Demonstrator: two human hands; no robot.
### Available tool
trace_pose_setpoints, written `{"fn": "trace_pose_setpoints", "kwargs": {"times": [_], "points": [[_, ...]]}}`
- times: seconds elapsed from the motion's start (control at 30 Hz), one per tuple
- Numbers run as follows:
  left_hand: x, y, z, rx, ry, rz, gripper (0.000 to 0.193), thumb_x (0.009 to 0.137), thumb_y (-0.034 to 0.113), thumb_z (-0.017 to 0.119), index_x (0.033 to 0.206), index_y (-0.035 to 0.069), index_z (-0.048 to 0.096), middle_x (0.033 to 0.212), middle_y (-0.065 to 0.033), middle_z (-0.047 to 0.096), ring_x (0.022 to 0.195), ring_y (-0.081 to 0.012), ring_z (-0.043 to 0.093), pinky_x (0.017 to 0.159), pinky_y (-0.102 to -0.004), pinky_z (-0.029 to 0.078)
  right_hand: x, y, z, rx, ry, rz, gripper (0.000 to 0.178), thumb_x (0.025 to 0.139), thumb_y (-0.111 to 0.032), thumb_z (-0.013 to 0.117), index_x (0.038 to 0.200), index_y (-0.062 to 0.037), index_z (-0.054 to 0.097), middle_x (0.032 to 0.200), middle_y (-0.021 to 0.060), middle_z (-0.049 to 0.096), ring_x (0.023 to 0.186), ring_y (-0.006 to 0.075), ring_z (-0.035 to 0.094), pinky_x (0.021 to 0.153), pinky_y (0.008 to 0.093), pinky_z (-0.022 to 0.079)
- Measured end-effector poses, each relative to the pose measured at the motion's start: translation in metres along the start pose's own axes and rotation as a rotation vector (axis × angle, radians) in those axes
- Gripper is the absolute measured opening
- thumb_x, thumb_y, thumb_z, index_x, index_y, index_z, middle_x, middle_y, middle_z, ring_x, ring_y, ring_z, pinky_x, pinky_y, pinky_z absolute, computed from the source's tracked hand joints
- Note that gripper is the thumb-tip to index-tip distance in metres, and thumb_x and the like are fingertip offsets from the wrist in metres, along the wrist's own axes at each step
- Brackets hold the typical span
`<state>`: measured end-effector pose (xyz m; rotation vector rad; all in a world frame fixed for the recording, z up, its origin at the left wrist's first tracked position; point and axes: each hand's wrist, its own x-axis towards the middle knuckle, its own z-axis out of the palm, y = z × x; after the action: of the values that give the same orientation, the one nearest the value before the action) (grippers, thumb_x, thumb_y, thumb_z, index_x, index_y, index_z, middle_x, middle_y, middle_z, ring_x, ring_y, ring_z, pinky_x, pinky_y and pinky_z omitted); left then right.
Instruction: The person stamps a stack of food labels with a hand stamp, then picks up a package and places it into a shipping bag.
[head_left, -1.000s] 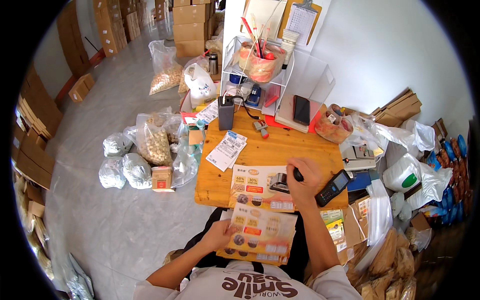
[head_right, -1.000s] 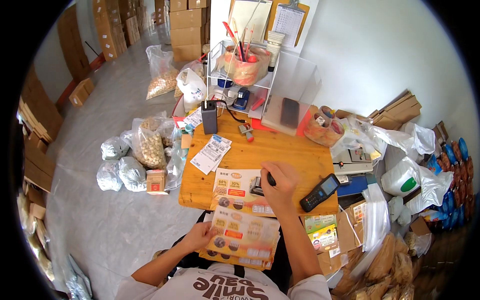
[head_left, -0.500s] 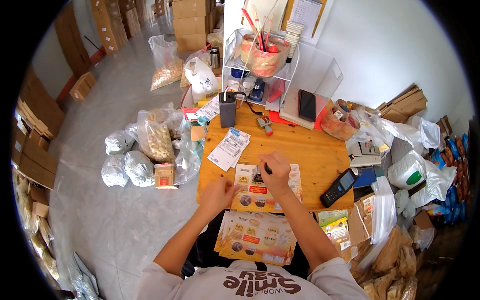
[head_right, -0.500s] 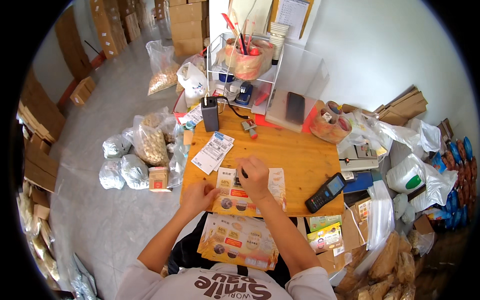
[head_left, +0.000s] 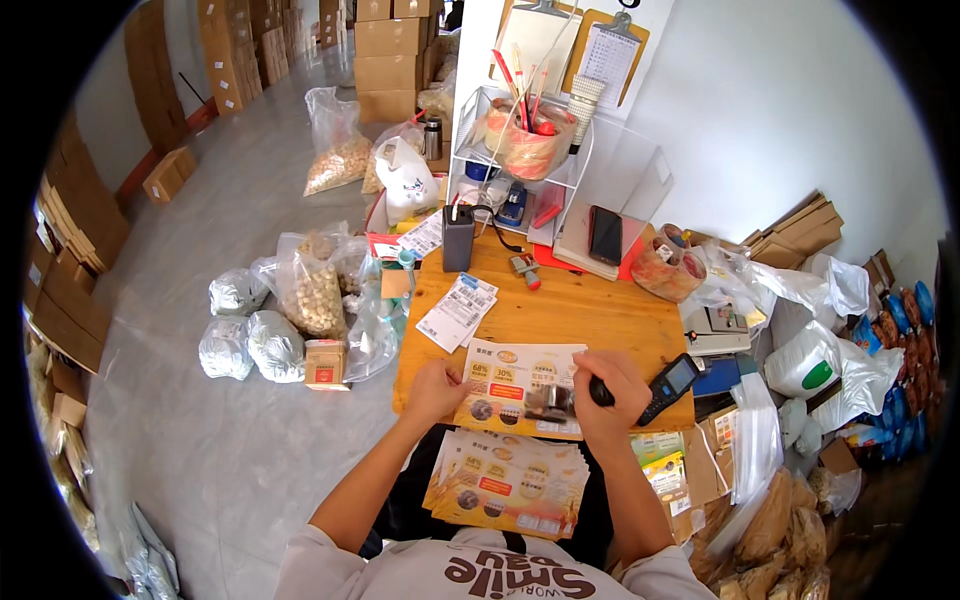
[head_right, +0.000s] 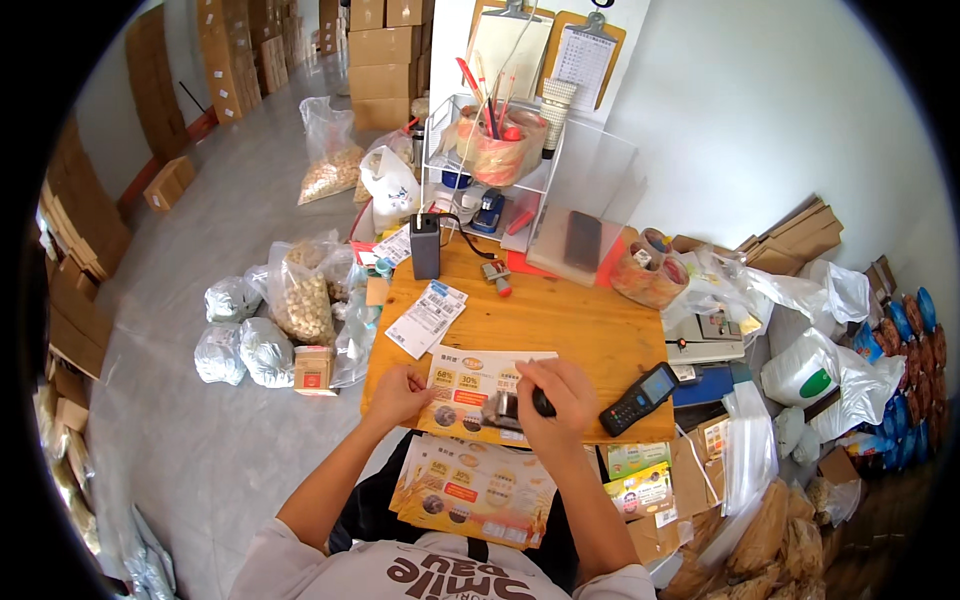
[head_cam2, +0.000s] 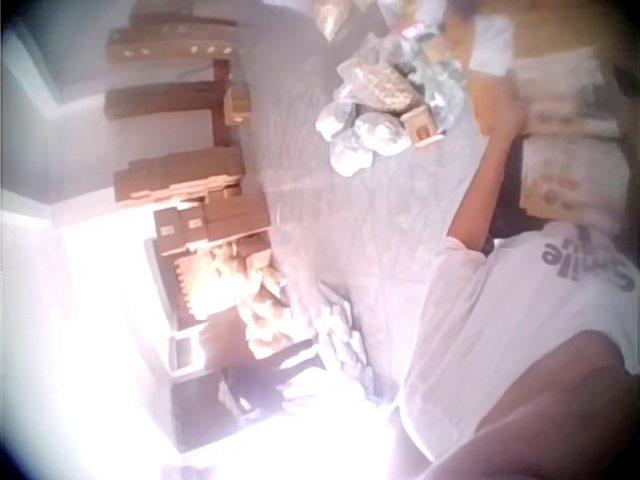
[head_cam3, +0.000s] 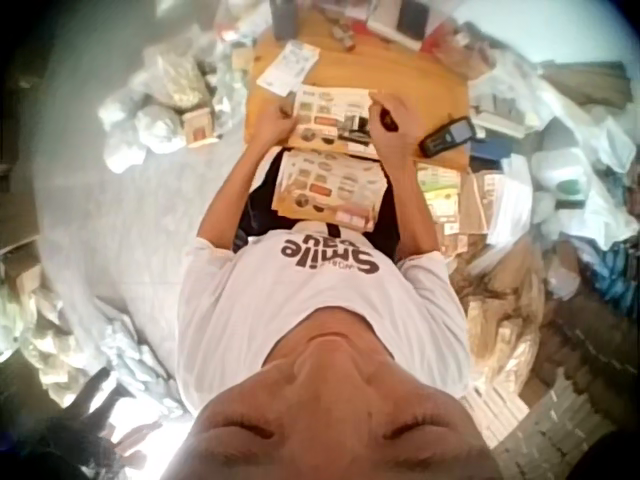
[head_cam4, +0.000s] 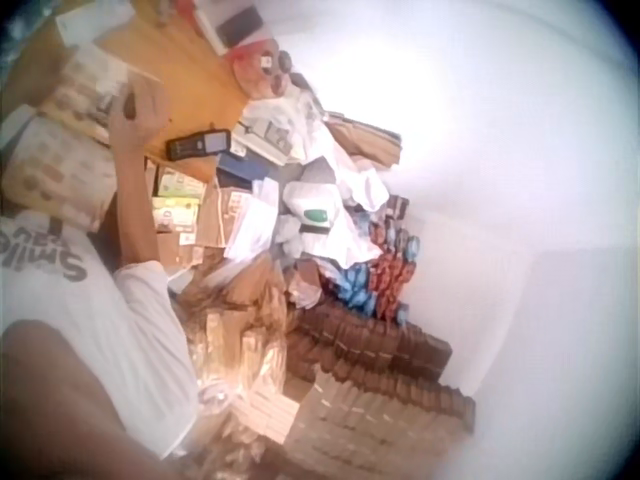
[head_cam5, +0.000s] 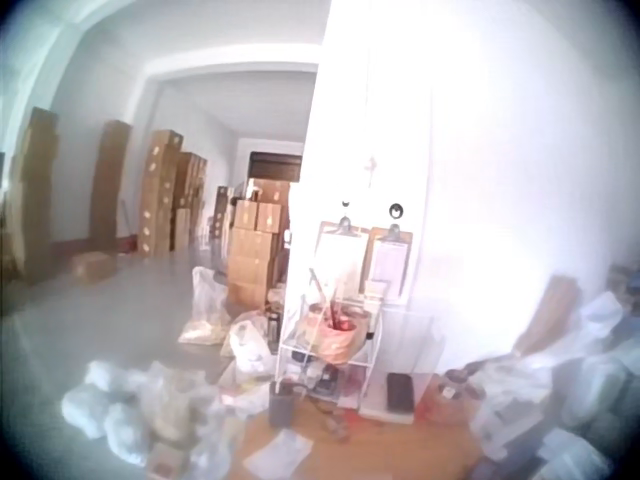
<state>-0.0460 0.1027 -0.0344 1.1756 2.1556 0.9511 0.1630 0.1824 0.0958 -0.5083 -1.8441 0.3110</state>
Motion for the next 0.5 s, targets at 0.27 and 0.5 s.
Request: {"fn": "trace_pose_setpoints", "kwargs": {"times": [0.27, 0.5], "points": [[-0.02, 0.011, -0.001, -0.109, 0.157, 0.053, 0.023, 0.069, 0.019, 0.074, 0.071, 0.0, 0.062, 0.065, -0.0122, 0.063, 0.061, -0.0229, 0.063, 0.057, -0.0341, 0.049, -0.038, 0.0, -0.033, -0.067, -0.086, 0.108, 0.021, 0.064, 0.012, 0.064, 0.08, -0.0004, 0.067, 0.074, 0.013, 0.062, 0.068, 0.0268, 0.061, 0.059, 0.0326, 0.047], [-0.02, 0.007, 0.0, -0.533, -0.158, -0.243, 0.023, 0.072, 0.017, 0.076, 0.076, -0.003, 0.065, 0.062, -0.0097, 0.064, 0.049, -0.0149, 0.061, 0.044, -0.0297, 0.047, -0.045, -0.001, -0.036, -0.091, -0.108, 0.134, 0.02, 0.064, 0.011, 0.064, 0.08, -0.0001, 0.067, 0.075, 0.0132, 0.062, 0.068, 0.0268, 0.061, 0.061, 0.032, 0.048]]}}
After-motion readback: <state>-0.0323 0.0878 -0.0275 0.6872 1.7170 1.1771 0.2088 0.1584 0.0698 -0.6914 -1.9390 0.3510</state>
